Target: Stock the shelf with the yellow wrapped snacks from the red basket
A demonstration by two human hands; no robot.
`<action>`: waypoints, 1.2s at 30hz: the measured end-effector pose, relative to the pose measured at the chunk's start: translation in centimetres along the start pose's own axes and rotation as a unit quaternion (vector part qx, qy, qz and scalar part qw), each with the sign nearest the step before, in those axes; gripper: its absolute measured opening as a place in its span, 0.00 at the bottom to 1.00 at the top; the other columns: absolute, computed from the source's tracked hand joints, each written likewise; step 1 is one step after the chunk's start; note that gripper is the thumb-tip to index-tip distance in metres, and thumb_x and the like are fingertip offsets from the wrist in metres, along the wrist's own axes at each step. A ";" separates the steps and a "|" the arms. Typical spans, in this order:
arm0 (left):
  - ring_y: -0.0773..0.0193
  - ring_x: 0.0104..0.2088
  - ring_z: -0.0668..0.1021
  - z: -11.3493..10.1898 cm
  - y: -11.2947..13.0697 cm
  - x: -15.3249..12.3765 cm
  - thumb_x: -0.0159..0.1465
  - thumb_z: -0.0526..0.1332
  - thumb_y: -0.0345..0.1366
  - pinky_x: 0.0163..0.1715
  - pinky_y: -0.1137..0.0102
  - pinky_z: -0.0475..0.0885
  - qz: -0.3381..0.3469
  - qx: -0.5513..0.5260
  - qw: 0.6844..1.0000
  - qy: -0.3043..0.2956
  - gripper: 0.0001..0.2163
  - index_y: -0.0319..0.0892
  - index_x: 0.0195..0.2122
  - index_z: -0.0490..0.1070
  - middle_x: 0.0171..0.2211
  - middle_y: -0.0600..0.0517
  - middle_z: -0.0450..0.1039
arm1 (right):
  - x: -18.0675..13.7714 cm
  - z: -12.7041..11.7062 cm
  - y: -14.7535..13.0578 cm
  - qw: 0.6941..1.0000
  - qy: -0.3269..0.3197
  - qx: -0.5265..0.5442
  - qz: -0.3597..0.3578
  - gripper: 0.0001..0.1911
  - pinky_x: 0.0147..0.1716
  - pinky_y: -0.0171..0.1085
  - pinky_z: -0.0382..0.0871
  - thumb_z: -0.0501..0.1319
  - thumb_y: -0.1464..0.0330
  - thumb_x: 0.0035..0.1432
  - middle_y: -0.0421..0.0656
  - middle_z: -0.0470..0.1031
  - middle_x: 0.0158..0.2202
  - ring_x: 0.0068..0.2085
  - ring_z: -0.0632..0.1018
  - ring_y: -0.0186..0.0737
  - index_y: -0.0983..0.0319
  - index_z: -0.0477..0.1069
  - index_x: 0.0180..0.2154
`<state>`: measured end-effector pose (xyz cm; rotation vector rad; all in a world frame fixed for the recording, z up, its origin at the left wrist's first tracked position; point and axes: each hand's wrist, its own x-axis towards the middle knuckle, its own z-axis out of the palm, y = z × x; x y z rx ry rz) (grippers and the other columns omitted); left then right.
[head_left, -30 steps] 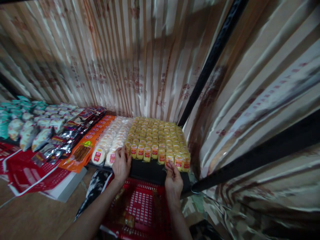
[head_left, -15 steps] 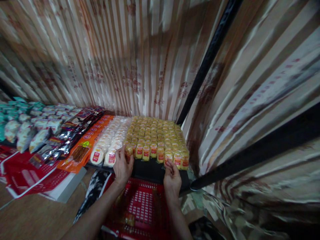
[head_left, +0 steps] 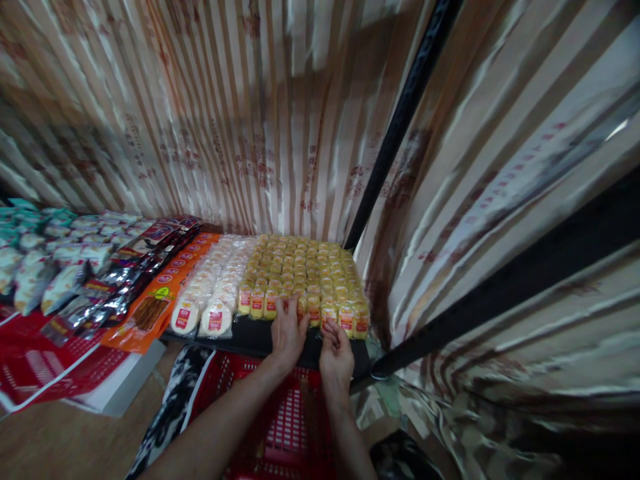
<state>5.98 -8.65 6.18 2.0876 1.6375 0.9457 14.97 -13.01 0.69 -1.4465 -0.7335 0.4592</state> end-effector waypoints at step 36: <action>0.64 0.43 0.74 2.4 -2.4 -1.1 0.65 0.49 0.31 0.39 0.71 0.74 0.108 0.047 0.993 0.032 0.16 0.44 0.54 0.58 0.46 0.47 0.65 | -0.3 -0.1 0.0 1.000 0.016 -0.011 0.004 0.18 0.42 0.40 0.69 0.52 0.63 0.50 0.49 0.74 0.43 0.37 0.76 0.38 0.63 0.68 0.43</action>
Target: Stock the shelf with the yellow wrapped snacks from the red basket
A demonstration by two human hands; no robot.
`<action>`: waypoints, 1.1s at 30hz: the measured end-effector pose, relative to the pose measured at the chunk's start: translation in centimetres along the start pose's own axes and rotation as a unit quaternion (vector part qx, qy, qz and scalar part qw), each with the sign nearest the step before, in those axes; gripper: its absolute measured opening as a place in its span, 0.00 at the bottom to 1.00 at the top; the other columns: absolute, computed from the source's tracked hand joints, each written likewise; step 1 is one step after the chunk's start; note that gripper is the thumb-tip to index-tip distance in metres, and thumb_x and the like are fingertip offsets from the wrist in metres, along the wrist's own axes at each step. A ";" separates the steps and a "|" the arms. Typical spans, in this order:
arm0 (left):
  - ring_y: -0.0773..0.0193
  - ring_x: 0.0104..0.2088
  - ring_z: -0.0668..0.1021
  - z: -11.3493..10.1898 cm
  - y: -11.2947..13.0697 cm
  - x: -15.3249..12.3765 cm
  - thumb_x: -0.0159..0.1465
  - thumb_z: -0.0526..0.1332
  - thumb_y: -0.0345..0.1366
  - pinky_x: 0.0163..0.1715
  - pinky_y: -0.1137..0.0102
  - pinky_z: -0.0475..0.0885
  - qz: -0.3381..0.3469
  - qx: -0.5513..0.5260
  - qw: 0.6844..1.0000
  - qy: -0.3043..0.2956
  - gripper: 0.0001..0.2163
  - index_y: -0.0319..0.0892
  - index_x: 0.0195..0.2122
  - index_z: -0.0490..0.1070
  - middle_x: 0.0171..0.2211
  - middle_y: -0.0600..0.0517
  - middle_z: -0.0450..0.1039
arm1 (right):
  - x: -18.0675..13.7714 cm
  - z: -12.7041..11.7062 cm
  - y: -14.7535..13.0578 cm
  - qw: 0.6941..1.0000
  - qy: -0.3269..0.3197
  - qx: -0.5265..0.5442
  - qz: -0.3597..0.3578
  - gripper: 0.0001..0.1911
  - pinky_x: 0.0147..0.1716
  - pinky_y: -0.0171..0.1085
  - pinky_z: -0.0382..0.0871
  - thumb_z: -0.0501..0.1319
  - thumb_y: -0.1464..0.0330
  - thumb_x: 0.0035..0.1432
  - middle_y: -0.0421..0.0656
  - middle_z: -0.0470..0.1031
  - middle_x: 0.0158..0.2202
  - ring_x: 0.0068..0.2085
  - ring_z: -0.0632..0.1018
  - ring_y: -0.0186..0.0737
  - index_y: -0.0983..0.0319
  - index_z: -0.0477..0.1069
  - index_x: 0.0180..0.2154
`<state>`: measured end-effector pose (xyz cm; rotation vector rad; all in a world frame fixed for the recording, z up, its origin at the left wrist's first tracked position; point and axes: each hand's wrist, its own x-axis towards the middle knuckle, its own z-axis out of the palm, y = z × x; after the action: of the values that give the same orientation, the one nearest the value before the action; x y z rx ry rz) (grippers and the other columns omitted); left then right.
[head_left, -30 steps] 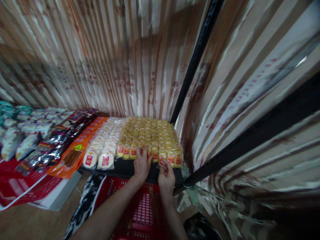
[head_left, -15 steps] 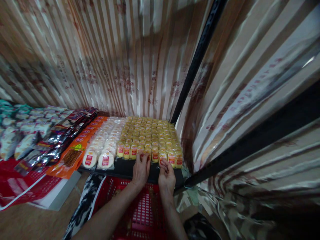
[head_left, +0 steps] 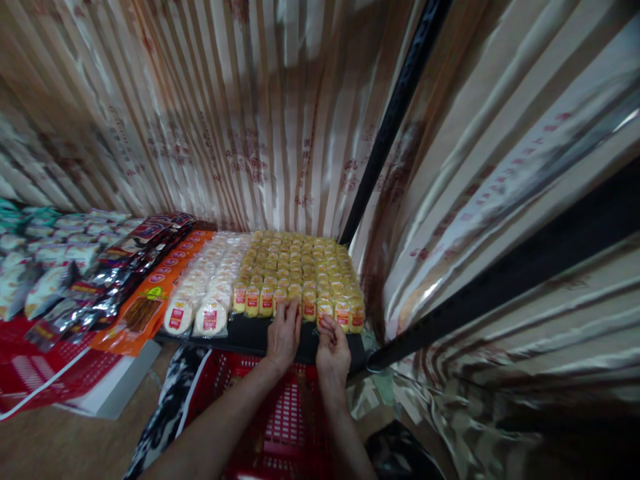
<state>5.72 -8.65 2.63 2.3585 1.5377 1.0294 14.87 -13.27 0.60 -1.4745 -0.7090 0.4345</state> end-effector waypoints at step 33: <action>0.63 0.50 0.70 -0.1 -0.6 -0.8 0.60 0.49 0.24 0.47 0.69 0.71 0.124 -0.024 0.991 -0.043 0.21 0.44 0.54 0.61 0.47 0.48 0.67 | -0.5 -0.3 -0.1 0.997 -0.002 -0.059 -0.044 0.19 0.44 0.41 0.68 0.52 0.66 0.52 0.49 0.72 0.46 0.43 0.75 0.40 0.62 0.69 0.45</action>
<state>5.02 -9.02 2.05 2.5718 1.1994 0.9845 14.67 -13.84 0.67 -1.5466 -0.8124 0.3328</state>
